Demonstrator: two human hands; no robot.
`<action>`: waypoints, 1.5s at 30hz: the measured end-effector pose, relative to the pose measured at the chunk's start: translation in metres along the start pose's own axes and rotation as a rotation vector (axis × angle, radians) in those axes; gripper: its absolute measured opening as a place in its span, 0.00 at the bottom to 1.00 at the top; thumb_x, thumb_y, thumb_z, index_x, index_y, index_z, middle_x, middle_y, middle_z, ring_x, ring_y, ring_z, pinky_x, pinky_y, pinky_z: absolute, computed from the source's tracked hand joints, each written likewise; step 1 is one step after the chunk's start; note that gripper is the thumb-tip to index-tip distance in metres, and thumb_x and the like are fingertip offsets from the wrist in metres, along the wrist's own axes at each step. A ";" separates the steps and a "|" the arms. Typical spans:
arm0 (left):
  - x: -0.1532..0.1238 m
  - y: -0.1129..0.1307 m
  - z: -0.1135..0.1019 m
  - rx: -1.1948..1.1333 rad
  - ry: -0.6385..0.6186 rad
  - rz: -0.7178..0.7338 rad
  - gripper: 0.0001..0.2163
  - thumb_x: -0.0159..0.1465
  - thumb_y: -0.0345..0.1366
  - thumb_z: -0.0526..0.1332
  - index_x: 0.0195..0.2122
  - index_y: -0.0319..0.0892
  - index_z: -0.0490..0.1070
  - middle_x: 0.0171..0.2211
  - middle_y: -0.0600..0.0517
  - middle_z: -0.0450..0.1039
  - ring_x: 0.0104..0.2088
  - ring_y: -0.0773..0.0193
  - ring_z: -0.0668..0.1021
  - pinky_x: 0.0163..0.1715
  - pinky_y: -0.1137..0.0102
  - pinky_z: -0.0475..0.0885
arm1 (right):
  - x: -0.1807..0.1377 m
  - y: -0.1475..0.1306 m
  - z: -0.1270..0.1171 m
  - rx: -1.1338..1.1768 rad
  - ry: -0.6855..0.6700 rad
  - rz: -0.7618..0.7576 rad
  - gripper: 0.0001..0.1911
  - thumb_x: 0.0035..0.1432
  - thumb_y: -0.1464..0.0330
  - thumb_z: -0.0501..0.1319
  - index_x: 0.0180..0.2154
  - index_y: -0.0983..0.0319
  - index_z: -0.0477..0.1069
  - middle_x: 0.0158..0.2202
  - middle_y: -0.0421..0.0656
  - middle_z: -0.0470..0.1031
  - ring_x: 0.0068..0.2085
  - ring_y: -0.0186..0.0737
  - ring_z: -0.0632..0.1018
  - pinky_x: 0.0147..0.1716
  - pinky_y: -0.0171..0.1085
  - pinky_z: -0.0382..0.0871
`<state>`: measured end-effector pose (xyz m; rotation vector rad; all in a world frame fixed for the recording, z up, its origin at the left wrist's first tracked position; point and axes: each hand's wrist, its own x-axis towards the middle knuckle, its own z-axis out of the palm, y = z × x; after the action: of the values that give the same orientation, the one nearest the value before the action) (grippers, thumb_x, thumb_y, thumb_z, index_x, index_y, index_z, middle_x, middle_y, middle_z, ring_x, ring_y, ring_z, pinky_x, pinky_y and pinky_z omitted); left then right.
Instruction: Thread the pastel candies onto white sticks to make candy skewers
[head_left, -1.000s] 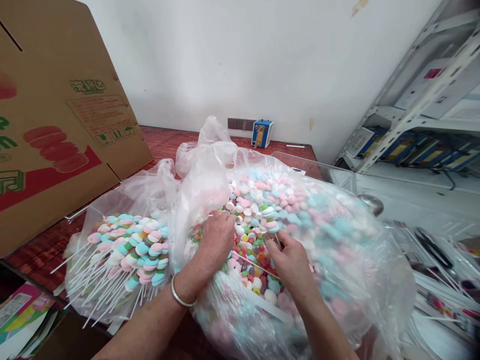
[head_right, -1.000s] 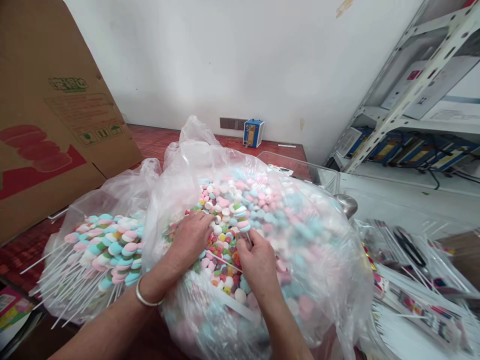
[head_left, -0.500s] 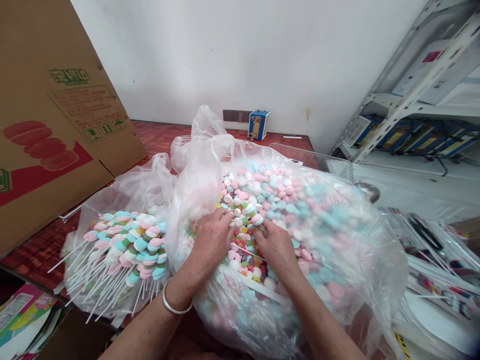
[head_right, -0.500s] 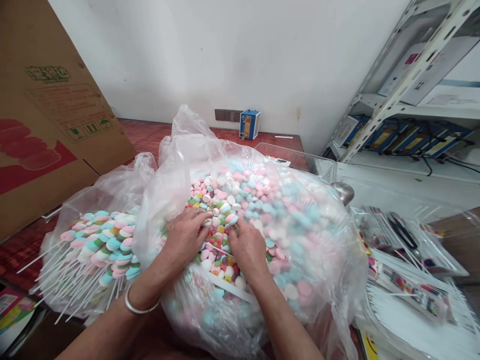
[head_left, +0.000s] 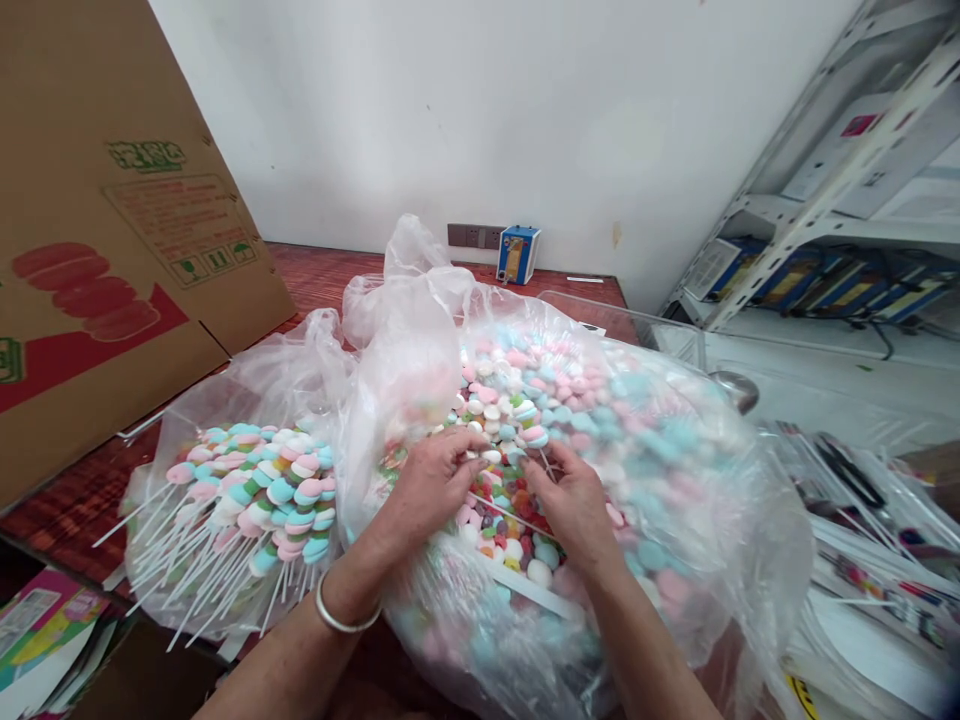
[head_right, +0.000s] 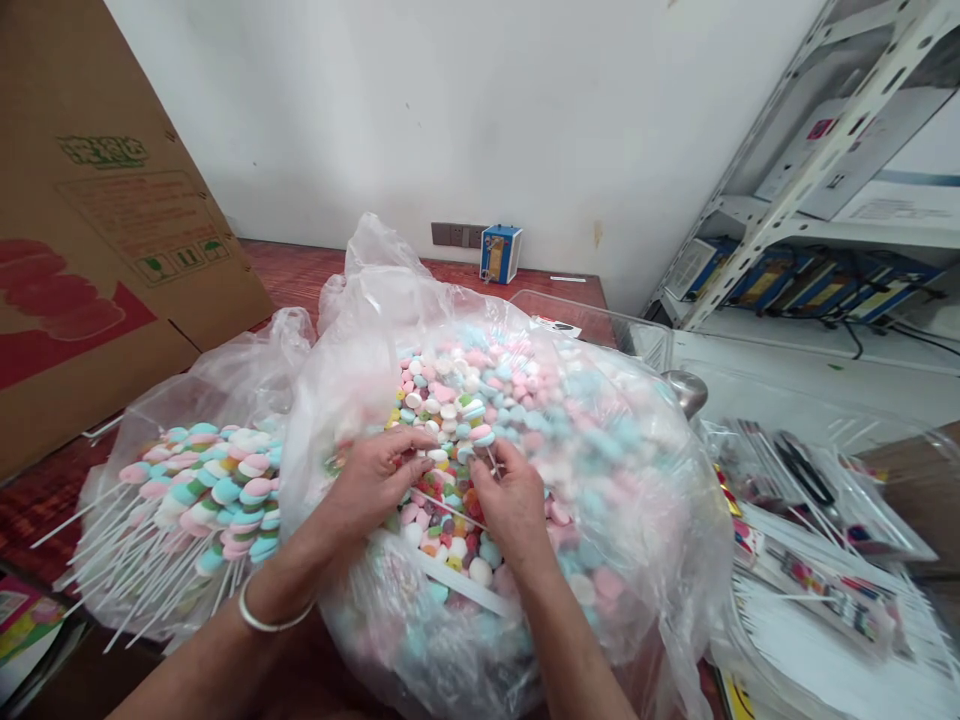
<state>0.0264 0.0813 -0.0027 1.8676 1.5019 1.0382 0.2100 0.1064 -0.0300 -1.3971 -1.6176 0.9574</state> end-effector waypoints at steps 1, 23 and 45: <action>-0.002 0.004 0.000 -0.113 -0.071 -0.067 0.07 0.65 0.33 0.61 0.40 0.42 0.78 0.36 0.50 0.79 0.34 0.60 0.80 0.38 0.65 0.75 | -0.002 0.000 -0.001 0.061 0.005 0.006 0.17 0.59 0.59 0.58 0.43 0.62 0.76 0.37 0.43 0.81 0.35 0.42 0.78 0.36 0.37 0.69; -0.008 0.009 0.021 -0.623 -0.085 -0.311 0.12 0.58 0.38 0.68 0.42 0.41 0.74 0.37 0.50 0.78 0.37 0.62 0.79 0.38 0.68 0.75 | -0.029 -0.002 -0.001 0.648 -0.127 0.061 0.20 0.56 0.59 0.68 0.49 0.58 0.74 0.46 0.46 0.81 0.48 0.46 0.80 0.50 0.45 0.75; -0.001 0.012 0.022 -0.718 0.112 -0.441 0.18 0.53 0.36 0.72 0.45 0.39 0.76 0.38 0.49 0.82 0.32 0.63 0.83 0.30 0.71 0.80 | -0.105 -0.020 -0.027 0.178 -0.147 0.201 0.22 0.64 0.49 0.56 0.26 0.58 0.67 0.18 0.34 0.57 0.20 0.33 0.57 0.18 0.32 0.49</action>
<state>0.0510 0.0784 -0.0059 0.9500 1.2737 1.2508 0.2363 0.0017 -0.0089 -1.4115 -1.4747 1.3157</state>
